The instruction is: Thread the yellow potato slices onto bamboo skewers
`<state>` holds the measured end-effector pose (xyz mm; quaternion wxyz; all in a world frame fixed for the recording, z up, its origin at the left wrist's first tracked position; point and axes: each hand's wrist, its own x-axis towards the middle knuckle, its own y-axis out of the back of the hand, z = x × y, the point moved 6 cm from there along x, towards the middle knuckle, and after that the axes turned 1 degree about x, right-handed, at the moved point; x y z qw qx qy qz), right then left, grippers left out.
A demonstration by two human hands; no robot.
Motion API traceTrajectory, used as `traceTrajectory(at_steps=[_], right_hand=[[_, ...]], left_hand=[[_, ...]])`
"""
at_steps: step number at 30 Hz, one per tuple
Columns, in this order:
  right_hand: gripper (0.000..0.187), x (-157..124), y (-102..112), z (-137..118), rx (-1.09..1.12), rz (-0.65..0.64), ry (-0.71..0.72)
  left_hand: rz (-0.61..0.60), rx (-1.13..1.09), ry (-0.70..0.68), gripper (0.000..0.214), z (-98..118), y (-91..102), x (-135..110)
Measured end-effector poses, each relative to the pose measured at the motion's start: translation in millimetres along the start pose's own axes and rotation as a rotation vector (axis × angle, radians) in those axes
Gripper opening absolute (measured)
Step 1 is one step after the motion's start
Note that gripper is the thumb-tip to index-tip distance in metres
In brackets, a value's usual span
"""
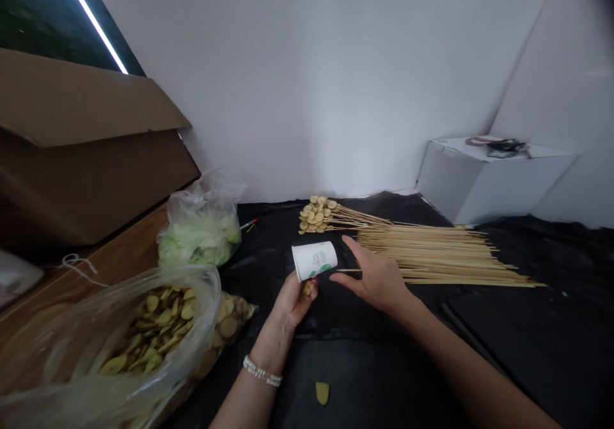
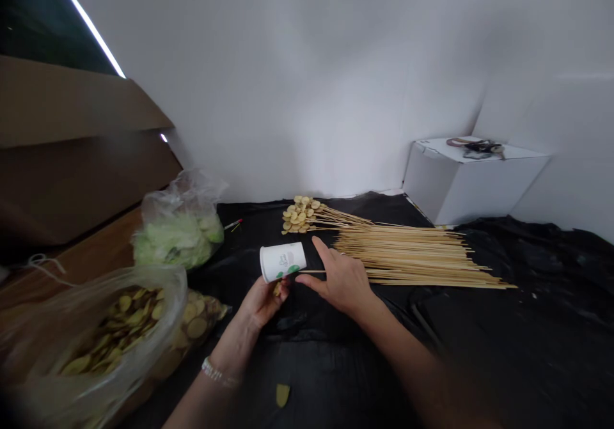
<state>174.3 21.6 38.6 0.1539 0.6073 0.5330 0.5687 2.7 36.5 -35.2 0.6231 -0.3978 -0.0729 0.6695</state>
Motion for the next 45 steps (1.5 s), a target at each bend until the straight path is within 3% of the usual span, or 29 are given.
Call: traceTrajectory(at_steps=[4, 9, 13, 20, 24, 29, 33, 36, 41, 45], right_hand=[[0.069, -2, 7, -4, 0.055, 0.069, 0.028], [0.067, -9, 10, -27, 0.05, 0.091, 0.29], [0.059, -16, 0, -41, -0.09, 0.023, 0.442], [0.032, -12, -5, -38, -0.153, -0.041, 0.369], [0.027, -9, -11, -31, -0.17, -0.115, 0.297], [0.029, -12, -3, -42, -0.09, -0.146, 0.271], [0.023, -32, -12, -75, 0.016, -0.452, 0.465], [0.024, -52, -20, -93, 0.111, -0.634, 0.558], [0.019, -73, -32, -108, 0.131, -0.782, 0.642], [0.014, -74, -34, -109, 0.12, -0.793, 0.606]], left_hand=[[0.136, 0.294, -0.243, 0.019, 18, 6.8, 1], [0.102, 0.533, -0.376, 0.027, 20, 3.3, 0], [0.085, 0.589, -0.395, 0.033, 19, 2.8, 0], [0.081, 0.613, -0.34, 0.044, 17, -4.8, -2], [0.077, 0.476, -0.33, 0.045, 18, -7.3, -4], [0.033, 0.092, -0.195, 0.018, 20, -1.7, 0], [-0.019, -0.288, 0.094, 0.019, 12, 2.1, 3], [-0.074, -0.444, 0.197, 0.024, 9, 1.3, 4], [-0.086, -0.51, 0.115, 0.04, 11, 1.9, 5], [-0.141, -0.511, 0.027, 0.05, 15, -3.8, 2]])
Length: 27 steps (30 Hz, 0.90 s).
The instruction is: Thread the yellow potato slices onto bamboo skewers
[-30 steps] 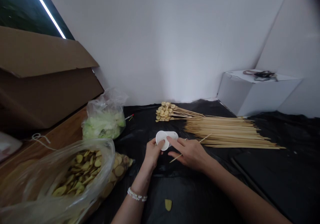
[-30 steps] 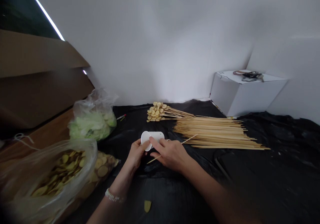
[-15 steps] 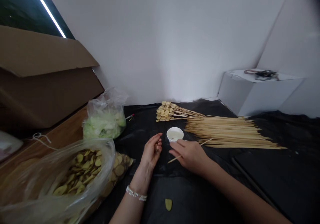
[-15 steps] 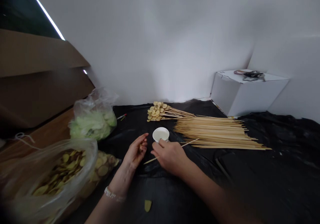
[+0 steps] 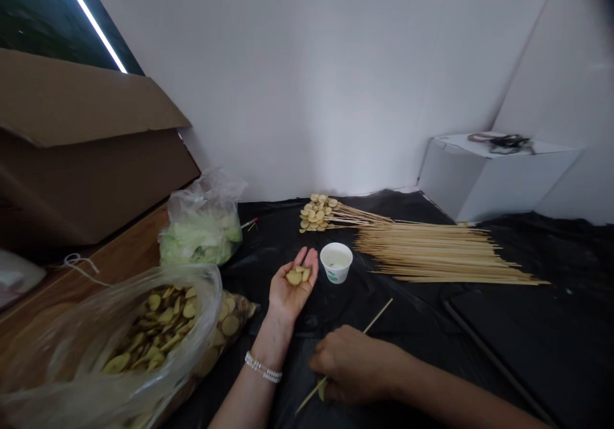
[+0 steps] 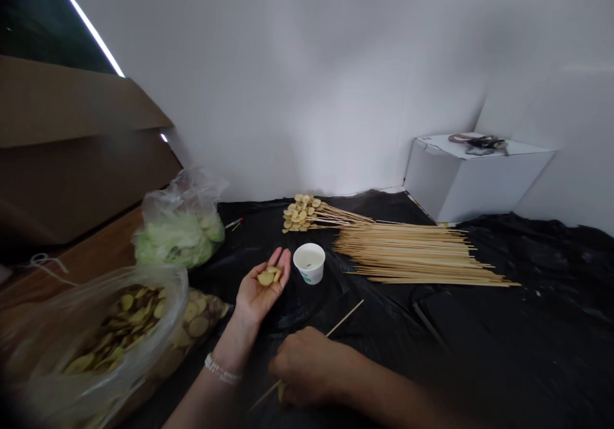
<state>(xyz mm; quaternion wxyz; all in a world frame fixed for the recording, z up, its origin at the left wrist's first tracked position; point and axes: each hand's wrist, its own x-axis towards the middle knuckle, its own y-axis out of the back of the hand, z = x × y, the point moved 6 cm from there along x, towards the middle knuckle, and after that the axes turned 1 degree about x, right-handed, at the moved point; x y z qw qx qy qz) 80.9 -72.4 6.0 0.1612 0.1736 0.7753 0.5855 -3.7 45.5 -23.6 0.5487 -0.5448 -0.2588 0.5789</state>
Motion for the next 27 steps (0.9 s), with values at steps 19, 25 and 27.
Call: traceTrajectory(at_steps=[19, 25, 27], right_hand=[[0.008, -34, 76, 65, 0.382, 0.887, -0.299], [0.017, -36, 76, 69, 0.283, 0.9, -0.321], [0.024, -34, 73, 66, 0.255, 0.864, -0.334]], left_hand=[[-0.122, 0.175, 0.189, 0.037, -20, -20.3, -20], [-0.16, 0.313, 0.327, 0.034, -41, -23.3, -29], [-0.165, 0.315, 0.341, 0.034, -46, -23.4, -30]])
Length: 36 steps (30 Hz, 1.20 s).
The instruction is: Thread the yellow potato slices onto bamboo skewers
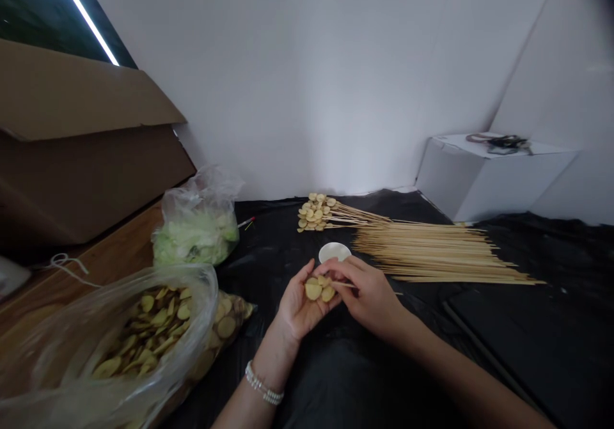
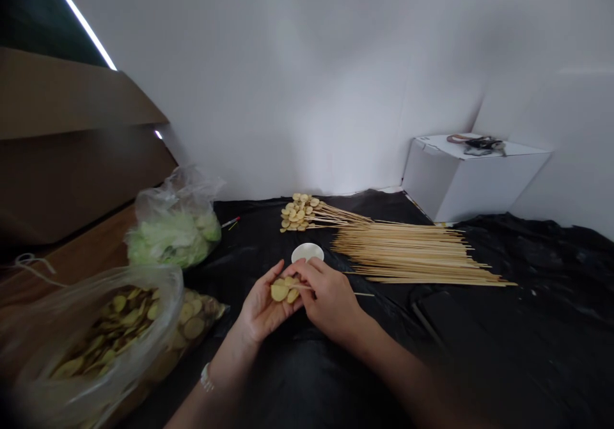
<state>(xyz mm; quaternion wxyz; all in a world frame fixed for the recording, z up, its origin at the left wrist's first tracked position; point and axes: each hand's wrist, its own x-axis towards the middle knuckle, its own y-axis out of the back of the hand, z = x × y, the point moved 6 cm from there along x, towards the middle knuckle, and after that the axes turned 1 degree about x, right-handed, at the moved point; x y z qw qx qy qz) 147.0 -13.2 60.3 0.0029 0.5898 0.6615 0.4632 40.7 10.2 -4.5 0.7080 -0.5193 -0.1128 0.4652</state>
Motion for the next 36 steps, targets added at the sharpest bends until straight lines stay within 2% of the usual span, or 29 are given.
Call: traceTrajectory(at_steps=[2, 5, 11, 16, 19, 22, 25, 27, 31, 36], right_hand=[[0.026, -2, -3, -4, -0.05, -0.017, 0.024], [0.018, -7, -13, -10, -0.197, -0.072, 0.086], [0.018, -12, -29, -9, -0.429, -0.147, 0.095], [0.017, -9, -24, -5, -0.358, -0.107, 0.083], [0.019, -6, -13, -1, -0.229, -0.02, 0.055], [0.019, -3, -3, 6, -0.122, 0.063, -0.015], [0.016, -1, 2, 13, -0.074, 0.102, -0.076], [0.014, 0, 2, 14, -0.05, 0.104, -0.085], [0.016, 0, 3, 15, -0.086, 0.098, -0.107], [0.031, -1, 7, 10, -0.261, 0.053, -0.126]], left_hand=[[0.002, 0.021, 0.0, 0.034, -3, -0.7, 1], [-0.02, 0.073, -0.003, 0.039, -6, -2.5, 2], [-0.092, 0.107, -0.011, 0.046, -12, -5.2, 2], [-0.077, 0.139, -0.037, 0.045, -10, -5.3, 3], [-0.051, 0.108, -0.014, 0.039, -11, -5.2, 2], [0.029, 0.053, 0.0, 0.028, -13, -0.3, 2], [0.092, 0.061, -0.069, 0.016, -12, 4.0, 2], [0.101, 0.114, -0.135, 0.02, -10, 4.0, 1], [0.153, 0.207, -0.243, 0.023, -1, 4.1, -1], [0.206, 0.184, -0.289, 0.019, 13, 8.1, -3]])
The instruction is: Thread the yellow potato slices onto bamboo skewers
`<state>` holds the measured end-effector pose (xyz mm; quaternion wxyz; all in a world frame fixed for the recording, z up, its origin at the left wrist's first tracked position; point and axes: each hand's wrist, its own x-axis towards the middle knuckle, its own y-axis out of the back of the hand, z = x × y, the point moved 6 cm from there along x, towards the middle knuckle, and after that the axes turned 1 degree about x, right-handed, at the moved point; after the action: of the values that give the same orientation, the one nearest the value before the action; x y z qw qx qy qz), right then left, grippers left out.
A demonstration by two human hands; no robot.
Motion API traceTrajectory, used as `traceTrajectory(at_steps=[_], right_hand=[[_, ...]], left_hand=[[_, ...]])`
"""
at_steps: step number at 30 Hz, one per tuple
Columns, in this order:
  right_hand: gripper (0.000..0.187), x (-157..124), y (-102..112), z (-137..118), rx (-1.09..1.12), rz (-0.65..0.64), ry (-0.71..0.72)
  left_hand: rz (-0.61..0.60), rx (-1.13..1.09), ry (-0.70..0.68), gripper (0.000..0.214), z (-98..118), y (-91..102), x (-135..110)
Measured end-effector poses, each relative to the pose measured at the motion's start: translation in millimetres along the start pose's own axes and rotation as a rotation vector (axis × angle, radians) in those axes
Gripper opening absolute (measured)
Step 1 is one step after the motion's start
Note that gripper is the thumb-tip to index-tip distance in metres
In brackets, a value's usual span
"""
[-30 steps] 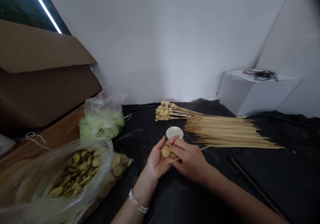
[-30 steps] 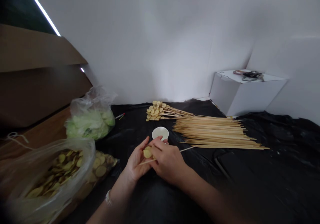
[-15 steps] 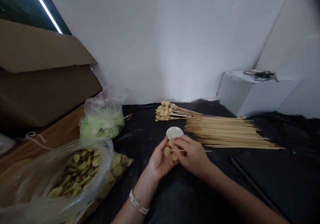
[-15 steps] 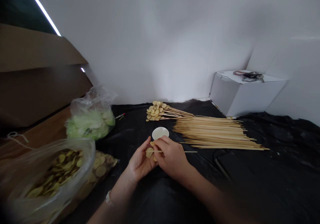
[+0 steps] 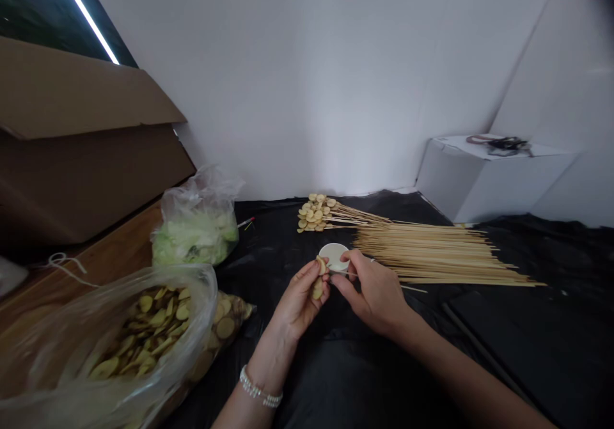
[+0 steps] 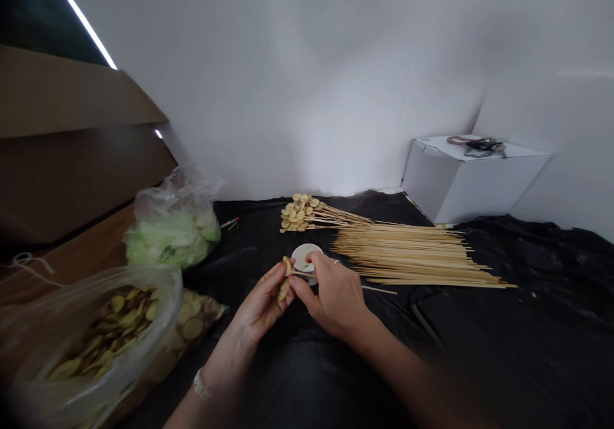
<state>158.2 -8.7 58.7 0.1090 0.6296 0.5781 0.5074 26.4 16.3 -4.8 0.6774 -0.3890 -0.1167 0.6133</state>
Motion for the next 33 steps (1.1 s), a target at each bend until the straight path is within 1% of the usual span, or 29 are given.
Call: traceTrajectory(at_steps=[3, 5, 10, 12, 16, 22, 26, 33], right_hand=[[0.026, 0, 0, -2, -0.115, -0.002, 0.034], [0.027, -1, -1, -3, -0.162, 0.026, 0.065], [0.027, -1, -1, -2, -0.181, 0.126, 0.123], [0.026, -1, -1, -2, -0.199, 0.143, 0.142], [0.024, -3, -3, -2, -0.233, 0.13, 0.18], [0.025, -4, -4, -2, -0.281, 0.124, 0.175], [0.023, -4, -5, -2, -0.283, 0.114, 0.172], [0.025, -4, -8, -1, -0.29, 0.112, 0.185]], left_hand=[[-0.006, -0.082, 0.05, 0.014, 1, 2.1, 2], [-0.013, -0.137, 0.084, 0.015, 0, 2.8, 2], [-0.039, -0.2, 0.096, 0.018, 2, 3.9, 4], [-0.054, -0.201, 0.093, 0.019, 4, 3.9, 4], [-0.049, -0.157, 0.061, 0.019, 8, 4.7, 5], [-0.007, -0.148, 0.018, 0.022, 10, 8.8, 8], [0.014, -0.17, 0.018, 0.014, 9, 12.3, 10], [0.035, -0.193, 0.023, 0.014, 9, 13.0, 10]])
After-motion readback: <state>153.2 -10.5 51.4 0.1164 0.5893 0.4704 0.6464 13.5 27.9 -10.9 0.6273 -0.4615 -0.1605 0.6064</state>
